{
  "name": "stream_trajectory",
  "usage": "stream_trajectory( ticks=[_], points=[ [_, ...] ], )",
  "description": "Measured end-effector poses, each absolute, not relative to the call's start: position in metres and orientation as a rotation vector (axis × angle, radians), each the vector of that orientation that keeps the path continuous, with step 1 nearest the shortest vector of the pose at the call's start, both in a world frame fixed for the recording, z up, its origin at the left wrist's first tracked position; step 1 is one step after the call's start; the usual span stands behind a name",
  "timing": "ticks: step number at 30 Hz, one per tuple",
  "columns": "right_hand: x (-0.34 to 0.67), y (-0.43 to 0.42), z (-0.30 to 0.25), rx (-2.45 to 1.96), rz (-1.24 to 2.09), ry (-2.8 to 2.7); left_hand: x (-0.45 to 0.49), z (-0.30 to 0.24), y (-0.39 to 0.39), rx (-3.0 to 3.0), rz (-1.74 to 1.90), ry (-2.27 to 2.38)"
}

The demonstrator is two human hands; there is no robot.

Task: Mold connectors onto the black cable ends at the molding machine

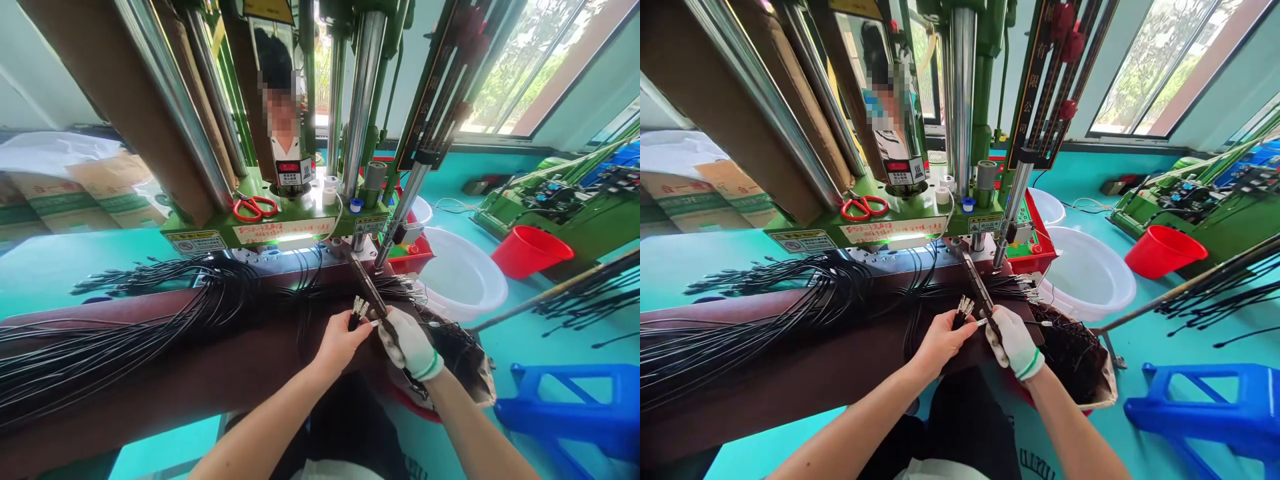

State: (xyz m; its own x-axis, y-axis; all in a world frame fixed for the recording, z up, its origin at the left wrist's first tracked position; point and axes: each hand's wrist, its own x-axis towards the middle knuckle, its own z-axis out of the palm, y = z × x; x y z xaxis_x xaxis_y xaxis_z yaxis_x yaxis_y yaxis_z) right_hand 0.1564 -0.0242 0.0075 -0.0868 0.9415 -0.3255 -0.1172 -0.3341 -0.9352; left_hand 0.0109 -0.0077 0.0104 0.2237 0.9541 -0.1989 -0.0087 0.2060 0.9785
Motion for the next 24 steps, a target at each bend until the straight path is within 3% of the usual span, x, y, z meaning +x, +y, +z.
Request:
stream_trajectory(
  ticks=[8, 16, 24],
  points=[
    [0.151, -0.023, 0.004, -1.234, 1.493, -1.02, 0.015, 0.008, -0.011, 1.452, 0.971, 1.228],
    [0.137, -0.028, 0.011, -1.272, 1.301, -1.104, 0.013, 0.011, -0.012, 1.431, 0.976, 1.206],
    [0.145, -0.03, 0.011, -1.229, 1.42, -1.035, 0.009, 0.006, -0.004, 1.174, 1.02, 1.161]
  ],
)
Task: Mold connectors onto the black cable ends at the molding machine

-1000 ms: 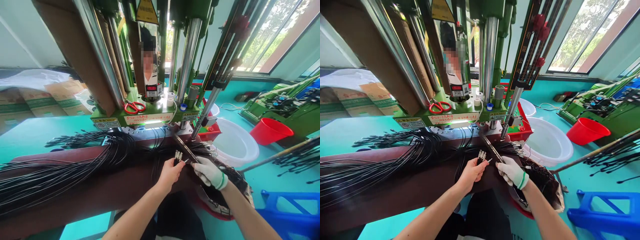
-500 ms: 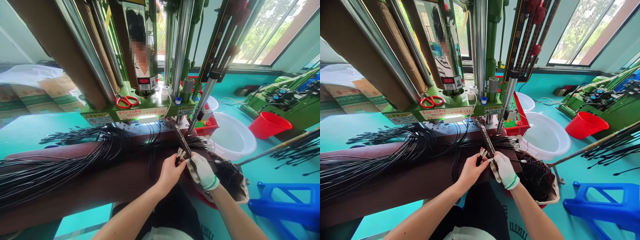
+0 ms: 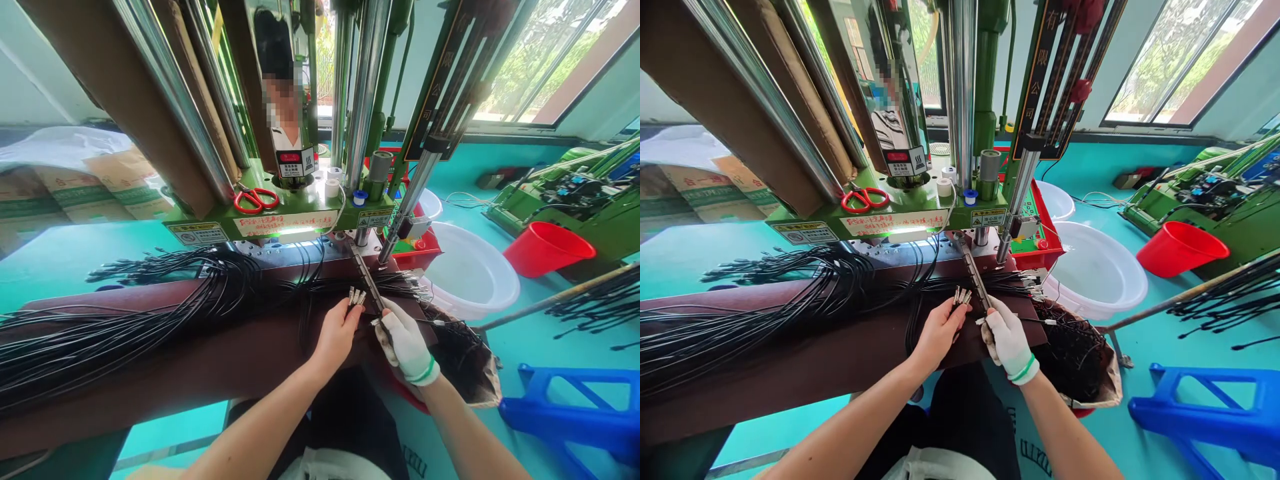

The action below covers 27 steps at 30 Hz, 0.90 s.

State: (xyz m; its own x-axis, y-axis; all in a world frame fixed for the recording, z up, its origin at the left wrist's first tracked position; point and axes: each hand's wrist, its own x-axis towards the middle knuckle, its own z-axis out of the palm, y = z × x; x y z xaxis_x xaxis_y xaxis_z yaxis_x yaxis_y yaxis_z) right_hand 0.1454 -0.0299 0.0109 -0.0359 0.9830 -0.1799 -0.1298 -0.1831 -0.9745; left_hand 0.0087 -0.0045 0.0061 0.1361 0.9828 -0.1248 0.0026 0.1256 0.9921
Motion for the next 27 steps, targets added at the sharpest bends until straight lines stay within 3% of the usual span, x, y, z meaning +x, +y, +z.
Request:
stream_trajectory(
  ticks=[9, 16, 27],
  points=[
    [0.151, -0.029, 0.011, -1.191, 1.491, -1.051, 0.01, 0.008, 0.001, 1.2, 0.91, 1.14],
    [0.145, -0.031, 0.013, -1.266, 1.362, -1.126, 0.009, 0.019, 0.003, 1.067, 0.829, 1.094],
    [0.144, -0.029, 0.014, -1.284, 1.384, -1.021, 0.004, 0.016, 0.007, 1.019, 1.077, 1.127]
  ],
)
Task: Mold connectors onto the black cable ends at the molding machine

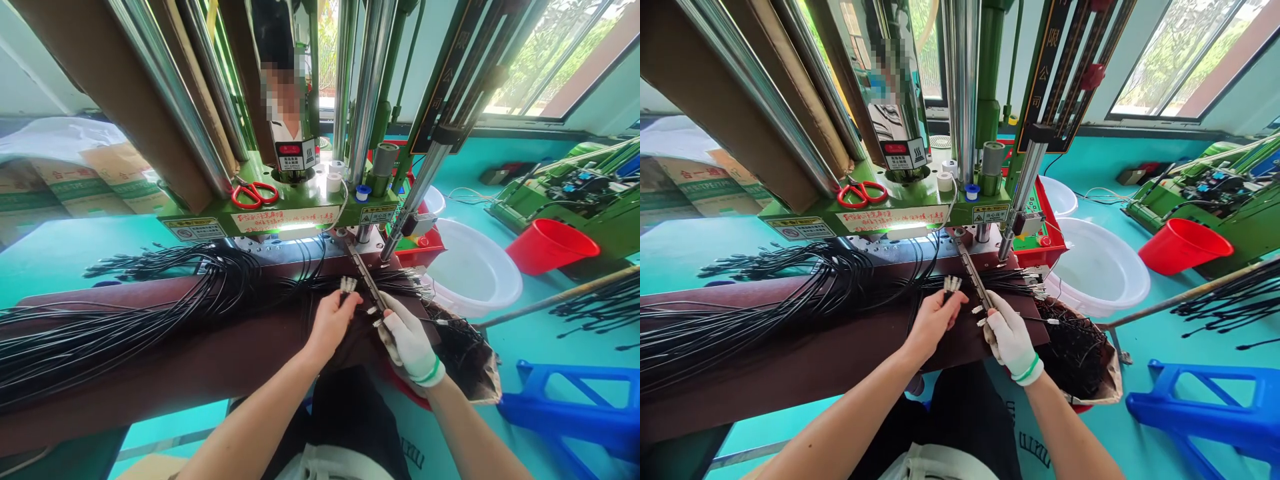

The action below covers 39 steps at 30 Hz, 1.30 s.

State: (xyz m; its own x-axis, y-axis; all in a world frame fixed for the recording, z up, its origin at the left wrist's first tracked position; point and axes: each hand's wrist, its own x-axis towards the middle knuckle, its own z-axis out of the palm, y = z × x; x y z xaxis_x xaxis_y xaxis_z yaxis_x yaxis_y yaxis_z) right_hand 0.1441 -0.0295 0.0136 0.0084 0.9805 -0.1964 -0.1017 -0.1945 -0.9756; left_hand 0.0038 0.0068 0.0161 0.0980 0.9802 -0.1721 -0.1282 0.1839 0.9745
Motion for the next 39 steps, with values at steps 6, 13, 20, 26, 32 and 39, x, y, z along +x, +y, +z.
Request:
stream_trajectory(
  ticks=[6, 13, 20, 26, 32, 39],
  points=[
    [0.151, -0.028, 0.011, -1.231, 1.465, -0.972, -0.002, 0.016, 0.008, 0.839, 1.08, 1.094],
    [0.154, -0.026, 0.014, -1.241, 1.529, -1.053, 0.005, 0.004, 0.009, 1.083, 1.013, 1.186],
    [0.151, -0.027, 0.014, -1.26, 1.505, -1.087, 0.002, 0.007, 0.009, 1.086, 0.958, 1.178],
    [0.145, -0.029, 0.012, -1.209, 1.453, -1.086, -0.003, 0.003, 0.008, 1.174, 0.975, 1.204],
    [0.151, -0.028, 0.013, -1.231, 1.47, -1.046, -0.005, 0.008, 0.005, 1.132, 1.245, 1.242],
    [0.161, -0.025, 0.013, -1.206, 1.581, -1.139, -0.001, 0.013, 0.004, 0.809, 1.21, 1.15]
  ],
)
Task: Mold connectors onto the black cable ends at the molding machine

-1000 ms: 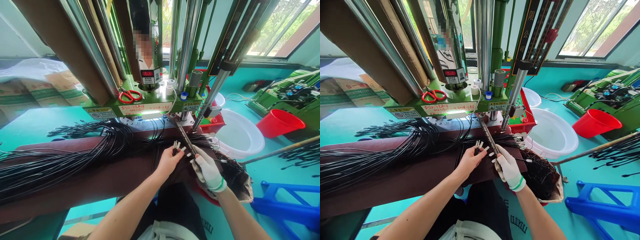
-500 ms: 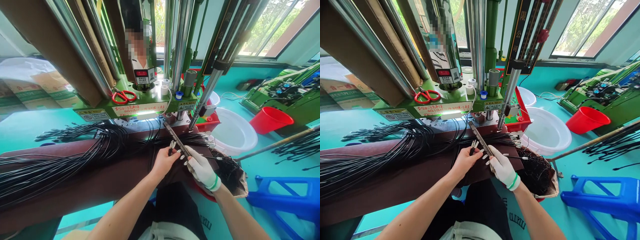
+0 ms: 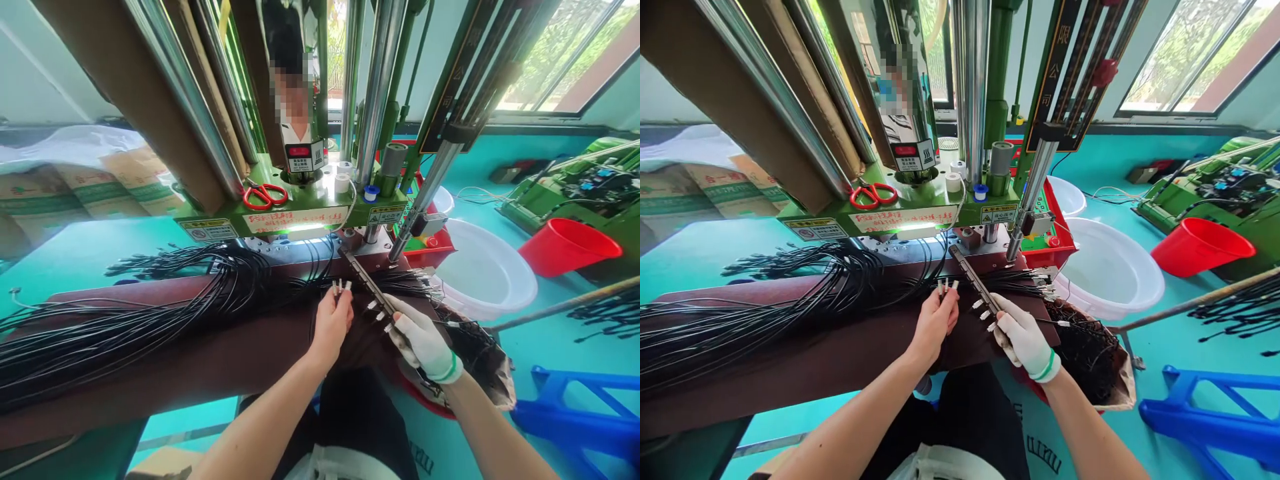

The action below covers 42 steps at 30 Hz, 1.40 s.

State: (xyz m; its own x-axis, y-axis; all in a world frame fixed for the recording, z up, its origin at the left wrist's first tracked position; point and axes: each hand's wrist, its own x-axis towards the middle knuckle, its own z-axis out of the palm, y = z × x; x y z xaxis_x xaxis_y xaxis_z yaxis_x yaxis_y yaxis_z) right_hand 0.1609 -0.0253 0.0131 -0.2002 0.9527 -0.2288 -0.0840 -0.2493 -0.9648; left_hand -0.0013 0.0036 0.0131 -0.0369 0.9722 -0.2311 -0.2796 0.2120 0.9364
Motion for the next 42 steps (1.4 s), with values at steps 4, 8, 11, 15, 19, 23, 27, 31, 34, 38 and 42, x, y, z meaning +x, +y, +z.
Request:
stream_trajectory(
  ticks=[4, 8, 11, 15, 19, 23, 27, 31, 34, 38, 42],
  points=[
    [0.163, -0.023, 0.015, -1.196, 1.608, -1.18, -0.003, 0.013, 0.008, 0.817, 1.086, 1.179],
    [0.164, -0.024, 0.015, -1.187, 1.597, -1.207, -0.006, 0.013, 0.012, 0.818, 1.056, 1.198],
    [0.161, -0.024, 0.012, -1.21, 1.562, -1.222, -0.008, 0.013, 0.012, 0.815, 0.997, 1.16],
    [0.156, -0.025, 0.005, -1.127, 1.539, -1.189, -0.012, 0.009, 0.013, 0.848, 0.967, 1.177],
    [0.156, -0.026, 0.004, -1.156, 1.534, -1.162, -0.015, 0.005, 0.014, 1.019, 1.043, 1.187],
    [0.161, -0.026, 0.01, -1.229, 1.537, -1.204, -0.017, 0.008, 0.011, 1.087, 1.248, 1.193],
    [0.164, -0.025, 0.01, -1.239, 1.541, -1.216, -0.016, 0.016, 0.006, 0.795, 1.357, 1.163],
    [0.163, -0.026, 0.01, -1.258, 1.538, -1.19, -0.016, 0.021, 0.006, 0.719, 1.263, 1.101],
    [0.163, -0.026, 0.011, -1.259, 1.545, -1.205, -0.016, 0.018, 0.01, 0.848, 1.167, 1.152],
    [0.165, -0.026, 0.012, -1.287, 1.568, -1.21, -0.014, 0.011, 0.013, 0.981, 1.139, 1.228],
    [0.164, -0.025, 0.016, -1.296, 1.572, -1.239, -0.016, 0.008, 0.014, 0.977, 1.087, 1.237]
  ],
)
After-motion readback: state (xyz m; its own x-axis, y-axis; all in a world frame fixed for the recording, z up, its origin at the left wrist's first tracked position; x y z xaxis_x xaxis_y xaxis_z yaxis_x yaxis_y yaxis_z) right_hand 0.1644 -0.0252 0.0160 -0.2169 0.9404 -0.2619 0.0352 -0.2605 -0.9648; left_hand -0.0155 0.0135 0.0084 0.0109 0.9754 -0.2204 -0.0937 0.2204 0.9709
